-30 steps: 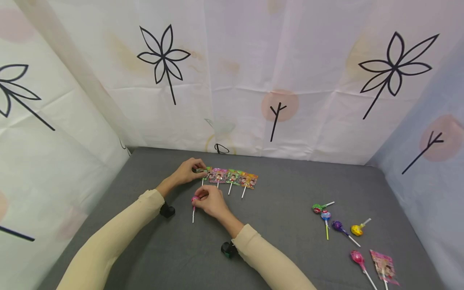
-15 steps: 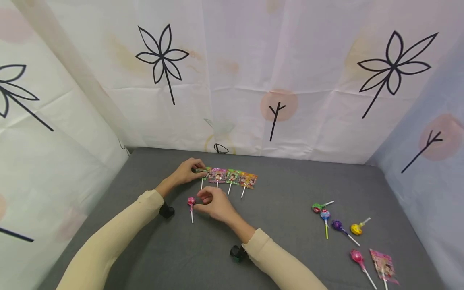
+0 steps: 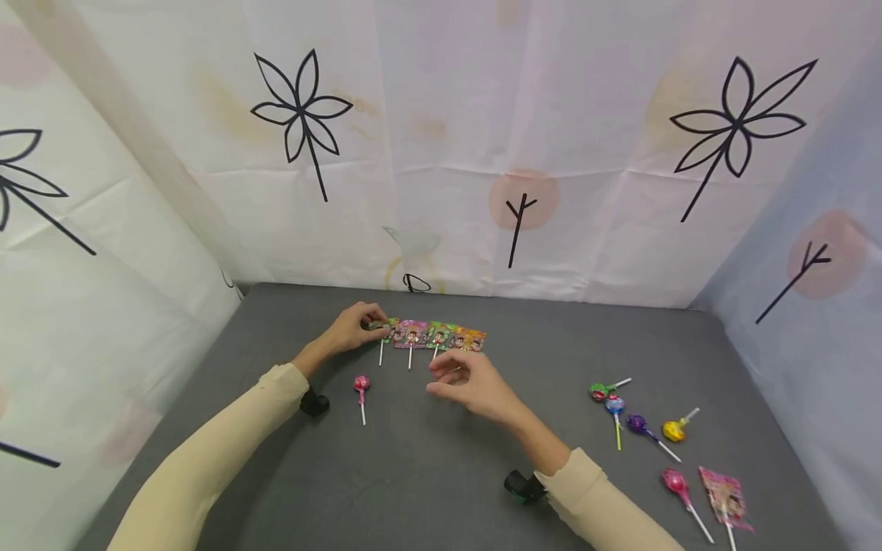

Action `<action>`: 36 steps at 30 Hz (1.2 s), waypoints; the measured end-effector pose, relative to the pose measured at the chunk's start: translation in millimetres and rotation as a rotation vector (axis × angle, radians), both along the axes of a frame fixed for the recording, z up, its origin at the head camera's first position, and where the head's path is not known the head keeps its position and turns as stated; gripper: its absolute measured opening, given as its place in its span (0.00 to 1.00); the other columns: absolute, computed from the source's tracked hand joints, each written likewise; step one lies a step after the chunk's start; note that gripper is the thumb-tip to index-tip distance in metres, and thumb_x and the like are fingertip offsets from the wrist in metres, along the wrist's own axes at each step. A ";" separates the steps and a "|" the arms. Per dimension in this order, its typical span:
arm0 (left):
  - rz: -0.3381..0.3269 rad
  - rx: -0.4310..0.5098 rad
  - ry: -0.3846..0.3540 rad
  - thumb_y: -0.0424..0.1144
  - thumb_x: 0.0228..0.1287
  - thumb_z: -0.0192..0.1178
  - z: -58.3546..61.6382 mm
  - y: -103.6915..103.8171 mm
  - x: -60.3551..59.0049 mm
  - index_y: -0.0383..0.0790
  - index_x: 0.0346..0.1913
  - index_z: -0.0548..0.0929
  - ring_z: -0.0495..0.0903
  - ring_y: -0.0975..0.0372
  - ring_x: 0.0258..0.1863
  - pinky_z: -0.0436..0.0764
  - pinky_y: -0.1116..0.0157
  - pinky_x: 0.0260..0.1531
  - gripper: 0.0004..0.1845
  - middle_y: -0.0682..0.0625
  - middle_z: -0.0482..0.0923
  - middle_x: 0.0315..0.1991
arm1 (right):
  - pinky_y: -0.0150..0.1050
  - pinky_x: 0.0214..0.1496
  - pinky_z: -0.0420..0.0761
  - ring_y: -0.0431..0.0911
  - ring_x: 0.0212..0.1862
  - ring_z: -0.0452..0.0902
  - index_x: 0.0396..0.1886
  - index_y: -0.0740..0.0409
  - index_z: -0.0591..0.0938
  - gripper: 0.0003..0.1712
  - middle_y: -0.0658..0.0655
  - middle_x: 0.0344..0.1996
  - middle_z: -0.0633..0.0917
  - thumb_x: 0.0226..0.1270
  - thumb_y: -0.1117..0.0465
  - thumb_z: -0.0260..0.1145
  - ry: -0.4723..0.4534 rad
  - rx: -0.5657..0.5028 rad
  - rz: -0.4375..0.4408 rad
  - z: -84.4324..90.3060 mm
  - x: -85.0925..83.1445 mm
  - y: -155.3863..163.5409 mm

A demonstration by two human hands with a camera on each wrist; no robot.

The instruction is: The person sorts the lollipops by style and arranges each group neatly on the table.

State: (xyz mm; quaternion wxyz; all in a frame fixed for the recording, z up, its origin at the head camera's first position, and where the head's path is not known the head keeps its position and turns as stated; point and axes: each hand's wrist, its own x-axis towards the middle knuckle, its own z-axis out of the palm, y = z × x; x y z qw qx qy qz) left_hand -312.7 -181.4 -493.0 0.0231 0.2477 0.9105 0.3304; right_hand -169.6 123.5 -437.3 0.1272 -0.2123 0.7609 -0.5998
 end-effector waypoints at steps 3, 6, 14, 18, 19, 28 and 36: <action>-0.002 0.002 -0.003 0.39 0.67 0.70 0.1 0.6 0.3 0.40 0.46 0.85 0.78 0.49 0.47 0.77 0.50 0.51 0.09 0.43 0.78 0.47 | 0.42 0.49 0.83 0.55 0.47 0.83 0.53 0.66 0.82 0.17 0.66 0.48 0.83 0.68 0.66 0.72 0.018 0.004 -0.027 3.8 5.6 29.2; -0.004 0.000 0.000 0.39 0.68 0.70 -0.7 0.0 0.0 0.40 0.46 0.85 0.78 0.49 0.47 0.77 0.49 0.51 0.09 0.43 0.78 0.47 | 0.41 0.47 0.83 0.53 0.47 0.83 0.53 0.66 0.82 0.16 0.64 0.47 0.83 0.69 0.66 0.71 0.032 0.007 -0.067 6.1 13.1 59.6; -0.023 0.030 0.022 0.39 0.69 0.69 -3.3 -3.1 -0.6 0.40 0.46 0.85 0.78 0.49 0.46 0.77 0.49 0.49 0.08 0.43 0.78 0.46 | 0.40 0.46 0.83 0.50 0.46 0.84 0.55 0.69 0.80 0.15 0.64 0.48 0.83 0.72 0.67 0.68 0.055 0.021 -0.170 12.2 34.0 124.2; -0.030 0.035 0.034 0.39 0.68 0.69 -3.3 -2.5 -0.1 0.40 0.46 0.85 0.78 0.49 0.45 0.77 0.49 0.48 0.08 0.44 0.79 0.46 | 0.37 0.46 0.82 0.50 0.47 0.84 0.56 0.68 0.80 0.15 0.59 0.48 0.85 0.73 0.66 0.67 0.038 0.055 -0.218 14.2 42.9 146.5; -0.029 0.030 0.031 0.39 0.68 0.69 -3.2 -2.2 -0.1 0.40 0.46 0.85 0.78 0.49 0.45 0.77 0.49 0.49 0.08 0.44 0.79 0.46 | 0.36 0.46 0.82 0.50 0.48 0.84 0.56 0.68 0.80 0.15 0.59 0.48 0.85 0.74 0.66 0.67 0.038 0.063 -0.226 14.5 45.3 151.7; 0.007 -0.015 -0.014 0.40 0.68 0.69 -3.3 0.5 -0.8 0.41 0.47 0.85 0.77 0.50 0.47 0.77 0.50 0.51 0.09 0.44 0.78 0.47 | 0.37 0.45 0.83 0.47 0.49 0.84 0.59 0.70 0.77 0.18 0.61 0.50 0.84 0.75 0.65 0.65 0.027 0.155 -0.308 19.5 66.8 198.7; 0.013 -0.004 -0.014 0.40 0.68 0.69 -3.8 1.3 -0.8 0.41 0.47 0.85 0.77 0.50 0.47 0.77 0.49 0.51 0.09 0.43 0.78 0.47 | 0.34 0.42 0.83 0.39 0.48 0.84 0.60 0.67 0.78 0.18 0.51 0.49 0.85 0.75 0.67 0.65 0.020 0.269 -0.378 16.4 87.8 246.6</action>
